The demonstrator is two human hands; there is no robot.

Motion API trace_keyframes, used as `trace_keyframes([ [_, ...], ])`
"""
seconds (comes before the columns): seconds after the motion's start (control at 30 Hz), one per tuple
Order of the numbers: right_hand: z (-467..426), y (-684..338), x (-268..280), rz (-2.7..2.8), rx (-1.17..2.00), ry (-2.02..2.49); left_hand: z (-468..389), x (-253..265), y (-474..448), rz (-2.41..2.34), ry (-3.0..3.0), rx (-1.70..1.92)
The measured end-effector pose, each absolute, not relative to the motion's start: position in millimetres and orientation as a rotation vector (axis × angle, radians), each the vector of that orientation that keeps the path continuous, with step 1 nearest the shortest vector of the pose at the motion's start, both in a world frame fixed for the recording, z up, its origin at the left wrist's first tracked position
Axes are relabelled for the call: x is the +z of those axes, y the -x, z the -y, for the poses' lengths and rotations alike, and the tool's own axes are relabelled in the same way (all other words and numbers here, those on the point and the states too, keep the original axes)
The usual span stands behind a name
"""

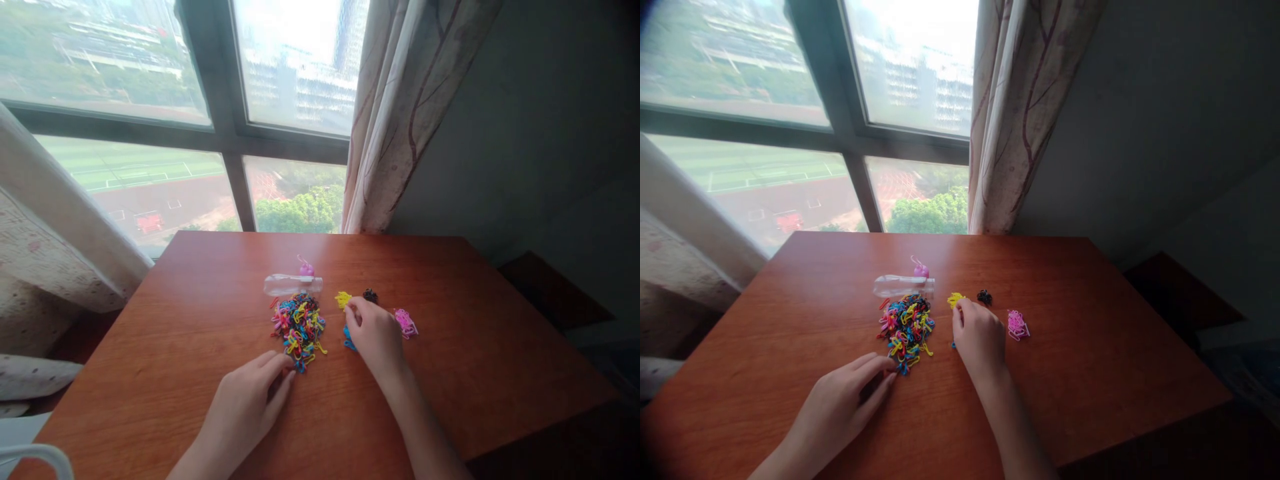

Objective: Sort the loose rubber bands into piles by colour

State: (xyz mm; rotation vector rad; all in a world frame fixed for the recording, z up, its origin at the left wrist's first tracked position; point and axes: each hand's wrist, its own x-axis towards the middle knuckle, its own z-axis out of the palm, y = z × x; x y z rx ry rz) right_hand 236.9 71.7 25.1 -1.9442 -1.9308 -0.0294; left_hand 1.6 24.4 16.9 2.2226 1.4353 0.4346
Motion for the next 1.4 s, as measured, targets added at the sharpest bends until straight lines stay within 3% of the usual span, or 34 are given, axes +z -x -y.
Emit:
trace_keyframes([
  [0.4, -83, -237, 28, 1.98, -0.06, 2.034, -24, 19, -2, -1.441, -2.197, 0.346],
  [0.9, -5, -197, -1, 1.9, 0.317, 1.638, -25, 8, 1, -1.454, -2.234, 0.489],
  [1.4, 1, -194, -10, 1.867, 0.405, 1.578, -26, 7, 2, -1.553, -2.279, 0.441],
])
